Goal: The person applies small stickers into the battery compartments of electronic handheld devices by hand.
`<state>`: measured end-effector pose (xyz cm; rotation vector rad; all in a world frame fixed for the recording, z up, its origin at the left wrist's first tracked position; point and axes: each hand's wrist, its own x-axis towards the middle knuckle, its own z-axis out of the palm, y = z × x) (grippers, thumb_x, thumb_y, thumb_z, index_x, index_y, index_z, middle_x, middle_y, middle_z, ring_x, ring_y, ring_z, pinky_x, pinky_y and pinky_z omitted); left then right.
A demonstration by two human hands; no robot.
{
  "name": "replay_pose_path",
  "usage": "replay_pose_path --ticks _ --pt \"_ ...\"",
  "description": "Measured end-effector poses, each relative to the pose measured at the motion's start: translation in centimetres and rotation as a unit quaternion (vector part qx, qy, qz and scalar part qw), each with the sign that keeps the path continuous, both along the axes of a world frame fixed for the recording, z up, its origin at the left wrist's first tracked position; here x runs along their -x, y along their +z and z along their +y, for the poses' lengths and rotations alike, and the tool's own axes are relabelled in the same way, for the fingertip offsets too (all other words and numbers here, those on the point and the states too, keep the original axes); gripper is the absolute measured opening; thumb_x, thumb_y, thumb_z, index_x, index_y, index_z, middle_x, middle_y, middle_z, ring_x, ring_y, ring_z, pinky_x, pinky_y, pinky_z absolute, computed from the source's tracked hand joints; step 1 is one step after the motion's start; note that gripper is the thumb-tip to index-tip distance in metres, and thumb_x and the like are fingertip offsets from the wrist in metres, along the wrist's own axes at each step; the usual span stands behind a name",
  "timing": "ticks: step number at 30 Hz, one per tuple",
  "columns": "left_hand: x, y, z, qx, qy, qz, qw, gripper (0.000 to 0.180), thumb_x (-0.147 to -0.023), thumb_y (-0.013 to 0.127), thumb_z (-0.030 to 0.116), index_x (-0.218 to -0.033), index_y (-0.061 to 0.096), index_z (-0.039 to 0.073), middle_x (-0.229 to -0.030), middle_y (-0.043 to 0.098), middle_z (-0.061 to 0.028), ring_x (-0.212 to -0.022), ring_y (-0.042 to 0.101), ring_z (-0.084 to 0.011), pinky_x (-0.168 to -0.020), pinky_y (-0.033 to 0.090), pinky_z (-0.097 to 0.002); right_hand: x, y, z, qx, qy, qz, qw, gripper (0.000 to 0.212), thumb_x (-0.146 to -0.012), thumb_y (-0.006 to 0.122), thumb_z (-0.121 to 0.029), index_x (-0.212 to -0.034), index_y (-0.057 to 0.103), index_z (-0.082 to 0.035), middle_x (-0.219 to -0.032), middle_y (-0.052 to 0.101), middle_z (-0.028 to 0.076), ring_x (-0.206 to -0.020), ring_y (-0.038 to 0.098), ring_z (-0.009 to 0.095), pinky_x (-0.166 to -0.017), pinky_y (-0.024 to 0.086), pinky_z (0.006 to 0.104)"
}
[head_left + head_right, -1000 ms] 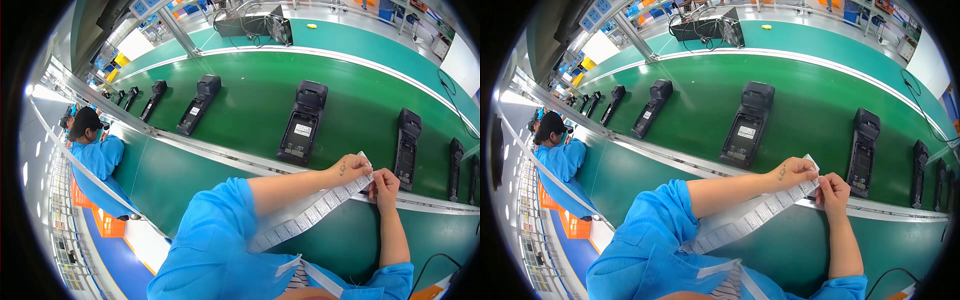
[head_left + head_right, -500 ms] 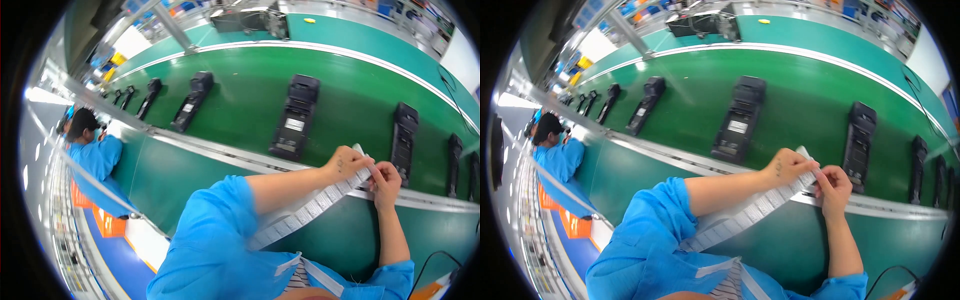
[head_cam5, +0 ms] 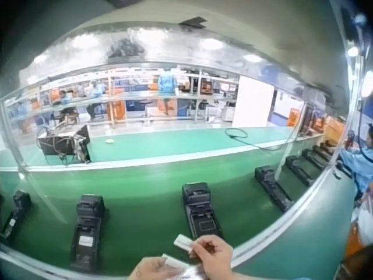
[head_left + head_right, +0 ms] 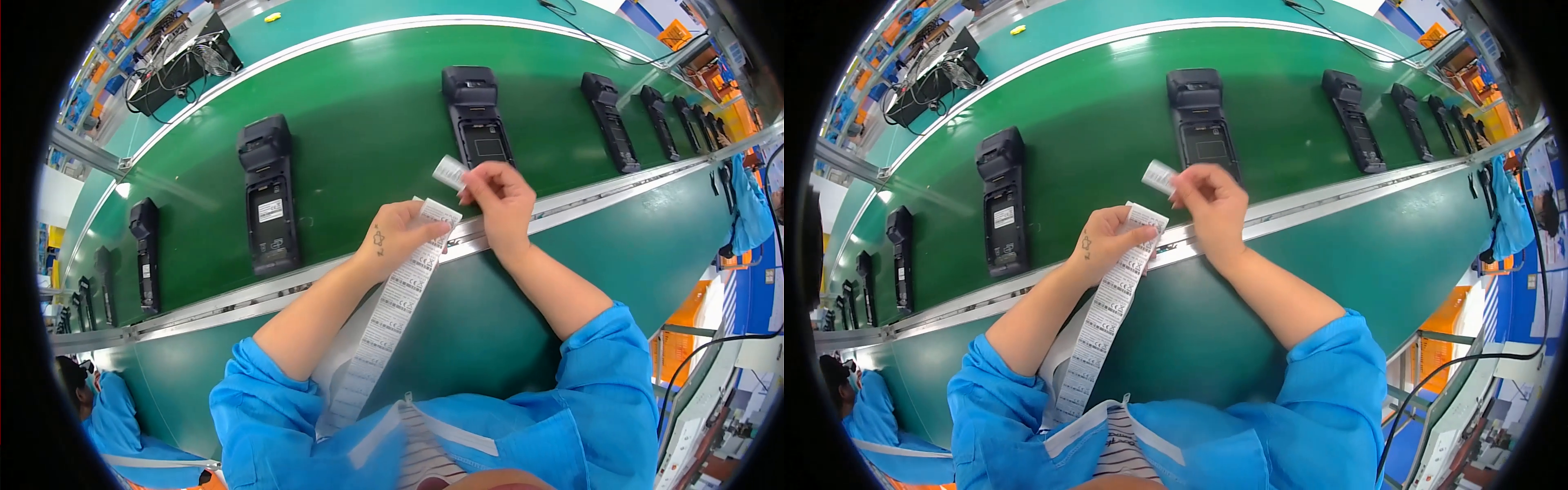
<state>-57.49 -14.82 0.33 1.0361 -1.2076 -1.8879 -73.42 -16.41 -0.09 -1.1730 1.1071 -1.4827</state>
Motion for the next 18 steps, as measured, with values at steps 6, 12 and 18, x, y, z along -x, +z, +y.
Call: replay_pose_path --ticks 6,12,18 --pt "0.3 0.5 0.4 -0.018 -0.047 0.042 0.998 0.019 -0.079 0.055 0.015 -0.086 0.054 -0.002 -0.069 0.059 -0.0070 -0.055 0.055 -0.0090 -0.047 0.044 -0.0205 7.0 1.4 -6.6 0.038 -0.111 0.102 0.988 0.009 -0.077 0.058 -0.008 -0.077 0.053 0.000 -0.063 0.052 0.002 -0.054 0.050 0.007 -0.048 0.042 0.0179" --pt "0.9 0.8 1.0 -0.032 -0.112 0.039 0.992 0.022 -0.082 0.051 0.021 -0.088 0.052 0.000 -0.070 0.058 -0.0066 -0.056 0.056 -0.0099 -0.049 0.045 -0.0204 6.3 1.9 -7.9 -0.110 0.110 0.217 0.964 0.013 -0.072 0.064 -0.011 -0.071 0.055 -0.001 -0.059 0.052 0.000 -0.047 0.047 0.005 -0.043 0.040 0.0170" --pt "1.8 0.2 0.8 0.002 -0.151 0.049 0.987 0.023 -0.083 0.050 0.021 -0.094 0.053 0.001 -0.073 0.059 -0.0049 -0.060 0.055 -0.0070 -0.053 0.044 -0.0191 6.8 1.2 -8.7 -0.112 0.102 0.228 0.962 0.014 -0.071 0.065 -0.011 -0.070 0.056 0.000 -0.058 0.052 0.001 -0.047 0.047 0.005 -0.041 0.039 0.0168"
